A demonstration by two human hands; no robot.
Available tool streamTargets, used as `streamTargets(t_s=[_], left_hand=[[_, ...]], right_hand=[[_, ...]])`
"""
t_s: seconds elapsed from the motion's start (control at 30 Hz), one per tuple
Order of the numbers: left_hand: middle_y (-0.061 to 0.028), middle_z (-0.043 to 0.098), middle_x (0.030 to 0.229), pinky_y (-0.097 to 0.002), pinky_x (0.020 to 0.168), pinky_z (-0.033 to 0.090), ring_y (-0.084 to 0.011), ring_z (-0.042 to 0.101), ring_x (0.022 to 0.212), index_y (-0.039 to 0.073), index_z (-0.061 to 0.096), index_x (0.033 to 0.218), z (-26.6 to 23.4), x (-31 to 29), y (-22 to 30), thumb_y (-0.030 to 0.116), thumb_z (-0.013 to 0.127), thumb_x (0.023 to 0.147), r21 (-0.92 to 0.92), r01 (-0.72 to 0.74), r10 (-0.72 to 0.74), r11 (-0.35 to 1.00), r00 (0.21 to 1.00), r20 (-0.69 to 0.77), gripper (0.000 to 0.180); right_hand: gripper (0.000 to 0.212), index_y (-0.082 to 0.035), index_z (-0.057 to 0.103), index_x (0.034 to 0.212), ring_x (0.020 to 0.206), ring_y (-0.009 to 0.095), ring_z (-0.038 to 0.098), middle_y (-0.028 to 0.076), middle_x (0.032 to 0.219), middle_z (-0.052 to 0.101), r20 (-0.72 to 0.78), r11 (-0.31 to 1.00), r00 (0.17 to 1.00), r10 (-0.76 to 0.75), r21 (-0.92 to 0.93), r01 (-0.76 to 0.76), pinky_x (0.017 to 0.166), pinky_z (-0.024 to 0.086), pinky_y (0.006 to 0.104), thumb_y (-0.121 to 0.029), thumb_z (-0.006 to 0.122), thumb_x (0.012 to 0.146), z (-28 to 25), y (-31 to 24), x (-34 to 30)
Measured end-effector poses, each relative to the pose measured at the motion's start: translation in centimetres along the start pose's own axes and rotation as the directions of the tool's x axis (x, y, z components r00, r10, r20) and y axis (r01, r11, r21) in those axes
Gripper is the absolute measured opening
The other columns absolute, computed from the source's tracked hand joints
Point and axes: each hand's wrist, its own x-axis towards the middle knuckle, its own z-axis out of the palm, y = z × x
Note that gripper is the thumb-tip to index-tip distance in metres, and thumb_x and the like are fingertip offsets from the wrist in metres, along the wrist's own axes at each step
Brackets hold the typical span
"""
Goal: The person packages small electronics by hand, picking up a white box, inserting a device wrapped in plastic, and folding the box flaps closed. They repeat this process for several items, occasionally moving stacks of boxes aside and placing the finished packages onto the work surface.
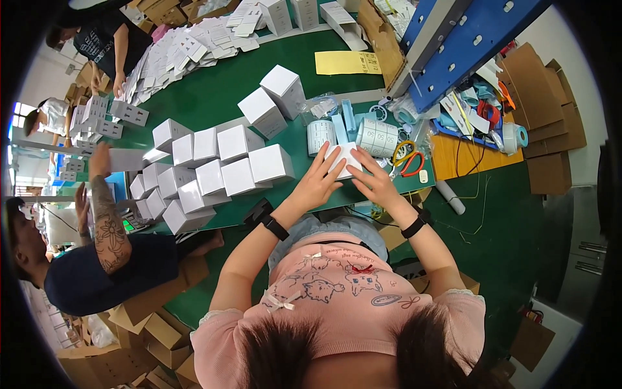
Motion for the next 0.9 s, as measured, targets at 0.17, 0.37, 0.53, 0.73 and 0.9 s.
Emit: streamTargets(t_s=[0.17,0.37,0.53,0.73,0.9], left_hand=[[-0.0223,0.031,0.137,-0.0495,0.1,0.033,-0.0467,0.024,0.127,0.005,0.045,0.126,1.1,-0.3,-0.6,0.007,0.066,0.072,0.067,-0.036,0.04,0.997,0.998,-0.053,0.059],[-0.0224,0.035,0.134,-0.0498,0.099,0.033,-0.0484,0.029,0.124,0.004,0.05,0.12,0.4,-0.6,-0.5,0.005,0.068,0.07,0.085,-0.101,0.112,0.991,0.984,-0.14,0.054],[-0.0215,0.038,0.132,-0.0479,0.097,0.036,-0.0438,0.034,0.124,0.002,0.052,0.116,-6.6,-0.2,4.9,0.006,0.068,0.069,-0.083,0.043,-0.058,0.996,0.98,-0.188,0.05],[-0.0175,0.055,0.114,-0.0381,0.093,0.041,-0.0363,0.051,0.11,-0.001,0.058,0.103,-19.4,-4.2,6.8,-0.007,0.057,0.072,-0.128,0.255,-0.285,0.958,0.818,-0.499,0.032],[-0.0153,0.061,0.102,-0.0327,0.085,0.044,-0.0303,0.059,0.097,-0.001,0.059,0.1,-28.9,-4.9,5.6,-0.007,0.056,0.074,-0.059,0.476,-0.396,0.877,0.65,-0.649,0.027]], right_hand=[[0.043,-0.008,0.059,0.114,0.128,0.038,0.032,0.018,0.139,0.033,0.074,0.999,0.997,-0.021,-0.035,0.024,0.099,0.035,0.042,0.002,0.064,0.072,0.7,0.8,-1.0],[0.059,-0.009,0.055,0.12,0.123,0.034,0.037,0.016,0.134,0.036,0.127,1.0,0.992,0.019,-0.027,-0.016,0.097,0.036,0.0388,-0.004,0.071,0.064,-0.5,1.1,2.1],[0.076,-0.008,0.052,0.124,0.107,0.028,0.046,0.012,0.114,0.043,0.414,0.96,0.896,0.161,0.143,-0.239,0.091,0.038,0.0341,-0.01,0.077,0.053,-4.2,-4.2,7.8],[0.082,-0.002,0.041,0.128,0.103,0.029,0.045,0.014,0.108,0.04,0.144,0.999,0.989,0.017,0.034,-0.022,0.091,0.037,0.0314,-0.011,0.071,0.052,-4.4,-10.4,24.4],[0.071,0.005,0.038,0.111,0.096,0.039,0.048,0.023,0.105,0.04,0.311,0.978,0.948,-0.063,-0.17,0.121,0.085,0.043,0.0385,-0.011,0.072,0.051,10.0,-7.3,35.8]])
